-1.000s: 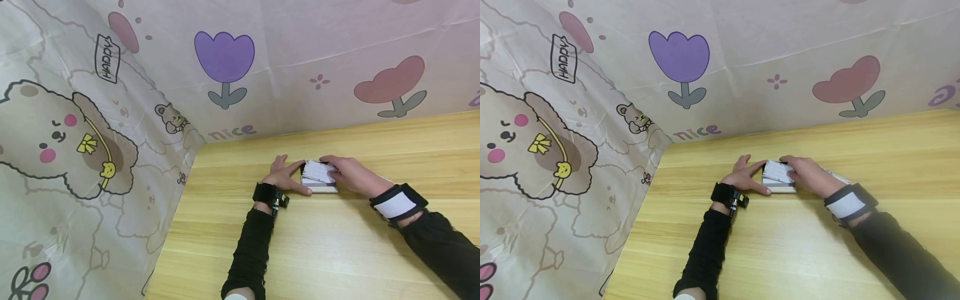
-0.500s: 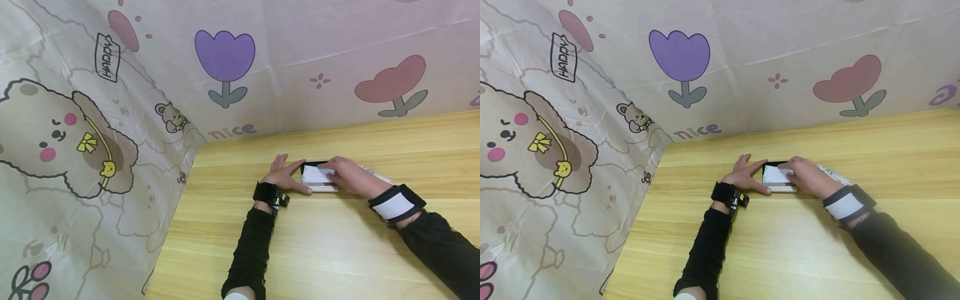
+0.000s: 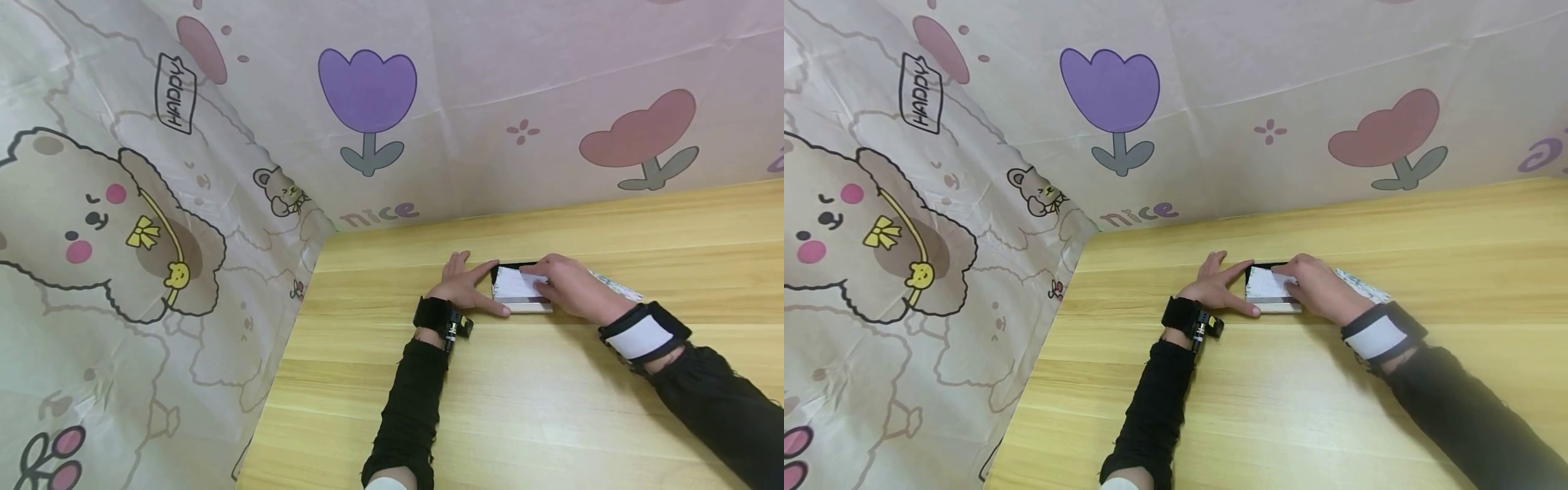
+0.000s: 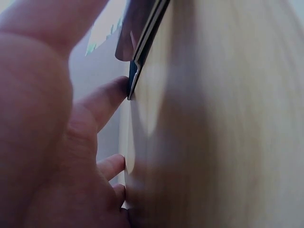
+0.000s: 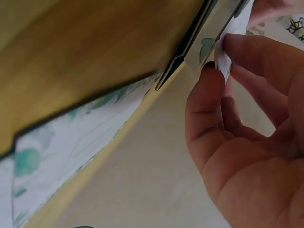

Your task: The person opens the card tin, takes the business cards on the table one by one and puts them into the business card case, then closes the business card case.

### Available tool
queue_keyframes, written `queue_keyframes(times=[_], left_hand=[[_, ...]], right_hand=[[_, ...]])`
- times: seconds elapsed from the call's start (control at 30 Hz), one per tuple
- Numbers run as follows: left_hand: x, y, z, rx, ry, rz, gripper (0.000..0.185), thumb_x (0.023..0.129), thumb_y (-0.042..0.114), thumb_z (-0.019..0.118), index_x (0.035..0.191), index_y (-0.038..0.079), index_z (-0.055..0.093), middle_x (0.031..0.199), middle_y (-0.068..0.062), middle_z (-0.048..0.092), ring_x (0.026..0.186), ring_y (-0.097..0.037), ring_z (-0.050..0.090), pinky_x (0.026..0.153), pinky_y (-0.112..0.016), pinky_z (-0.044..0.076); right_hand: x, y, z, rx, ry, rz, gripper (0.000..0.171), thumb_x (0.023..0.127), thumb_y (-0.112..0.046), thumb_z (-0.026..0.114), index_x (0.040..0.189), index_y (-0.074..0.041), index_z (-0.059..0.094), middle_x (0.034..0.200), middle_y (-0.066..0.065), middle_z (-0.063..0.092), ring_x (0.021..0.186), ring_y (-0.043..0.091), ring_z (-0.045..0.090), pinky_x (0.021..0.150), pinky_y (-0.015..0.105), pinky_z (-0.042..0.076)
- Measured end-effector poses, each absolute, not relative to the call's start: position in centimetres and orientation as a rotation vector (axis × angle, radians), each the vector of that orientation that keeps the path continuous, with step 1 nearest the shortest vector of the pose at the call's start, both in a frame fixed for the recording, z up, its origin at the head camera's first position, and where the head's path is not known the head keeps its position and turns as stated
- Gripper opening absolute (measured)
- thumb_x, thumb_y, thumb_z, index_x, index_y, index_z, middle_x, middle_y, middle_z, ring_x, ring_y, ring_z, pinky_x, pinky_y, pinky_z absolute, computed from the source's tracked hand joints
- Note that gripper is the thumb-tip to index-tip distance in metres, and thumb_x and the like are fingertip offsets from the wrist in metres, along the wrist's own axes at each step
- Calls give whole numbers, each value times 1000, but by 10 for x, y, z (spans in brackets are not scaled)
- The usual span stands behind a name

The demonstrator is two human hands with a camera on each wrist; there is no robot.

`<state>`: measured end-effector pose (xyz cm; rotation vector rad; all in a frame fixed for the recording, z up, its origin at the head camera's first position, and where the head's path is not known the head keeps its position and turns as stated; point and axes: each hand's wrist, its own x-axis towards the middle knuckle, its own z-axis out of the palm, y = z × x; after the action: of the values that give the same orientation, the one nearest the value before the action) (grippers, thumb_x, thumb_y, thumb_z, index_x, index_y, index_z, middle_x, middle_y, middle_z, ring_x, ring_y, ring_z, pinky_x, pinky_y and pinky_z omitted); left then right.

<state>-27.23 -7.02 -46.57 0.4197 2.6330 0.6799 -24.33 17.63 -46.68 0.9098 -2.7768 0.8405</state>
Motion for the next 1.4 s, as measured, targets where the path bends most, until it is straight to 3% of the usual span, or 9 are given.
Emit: queue_keyframes(times=[0.37, 0.5, 0.7, 0.93, 1.07, 1.2, 1.3, 1.4], left_hand=[[-272, -69, -469, 424, 2645, 650, 105, 70, 63, 89, 158, 53, 33, 173, 0, 1, 158, -22, -4, 122, -62, 18], [-272, -69, -469, 434, 2640, 650, 105, 70, 62, 89, 158, 53, 32, 173, -1, 0, 158, -22, -6, 123, -62, 16], [-273, -68, -467, 429, 2634, 658, 105, 70, 62, 90, 158, 52, 33, 173, 0, -1, 158, -22, -8, 123, -63, 14], [-272, -67, -466, 434, 2638, 638, 105, 71, 62, 89, 159, 52, 32, 173, 0, -1, 158, -22, -8, 123, -62, 14], [-273, -68, -467, 439, 2633, 640, 106, 70, 61, 90, 159, 52, 31, 173, -1, -2, 158, -21, -10, 124, -60, 12], [-273, -70, -468, 428, 2632, 636, 107, 70, 61, 90, 158, 54, 31, 173, 0, -2, 158, -21, -9, 124, -60, 12], [-273, -70, -467, 426, 2632, 639, 107, 70, 61, 90, 158, 54, 31, 173, 0, -2, 158, -22, -9, 124, -61, 13], [-273, -70, -467, 430, 2631, 647, 107, 70, 61, 90, 159, 54, 31, 173, -1, -2, 158, -22, -9, 124, -61, 14]], right_hand=[[-241, 177, -468, 995, -2772, 850, 36, 90, 9, 73, 126, 9, 70, 104, 18, 69, 94, 31, 67, 74, 44, 58], [-240, 177, -468, 1032, -2741, 851, 34, 91, 7, 72, 125, 9, 70, 108, 21, 71, 98, 35, 68, 81, 49, 56], [-239, 177, -467, 1092, -2715, 843, 30, 91, -2, 76, 121, 4, 74, 112, 18, 74, 105, 38, 66, 96, 63, 43], [-239, 183, -460, 1036, -2844, 820, 36, 95, -9, 73, 127, 7, 69, 115, 24, 69, 105, 40, 64, 88, 58, 51], [-245, 200, -454, 878, -2966, 701, 46, 94, -10, 71, 131, 15, 59, 115, 36, 65, 105, 50, 63, 89, 64, 51], [-248, 222, -447, 644, -3212, 645, 73, 88, -23, 80, 137, 19, 46, 117, 44, 56, 96, 52, 61, 76, 60, 55], [-247, 231, -445, 510, -3327, 653, 88, 78, -29, 90, 137, 19, 44, 113, 44, 51, 87, 46, 57, 65, 52, 54], [-247, 232, -445, 494, -3334, 660, 86, 73, -24, 94, 132, 18, 48, 105, 38, 50, 84, 43, 55, 62, 47, 53]])
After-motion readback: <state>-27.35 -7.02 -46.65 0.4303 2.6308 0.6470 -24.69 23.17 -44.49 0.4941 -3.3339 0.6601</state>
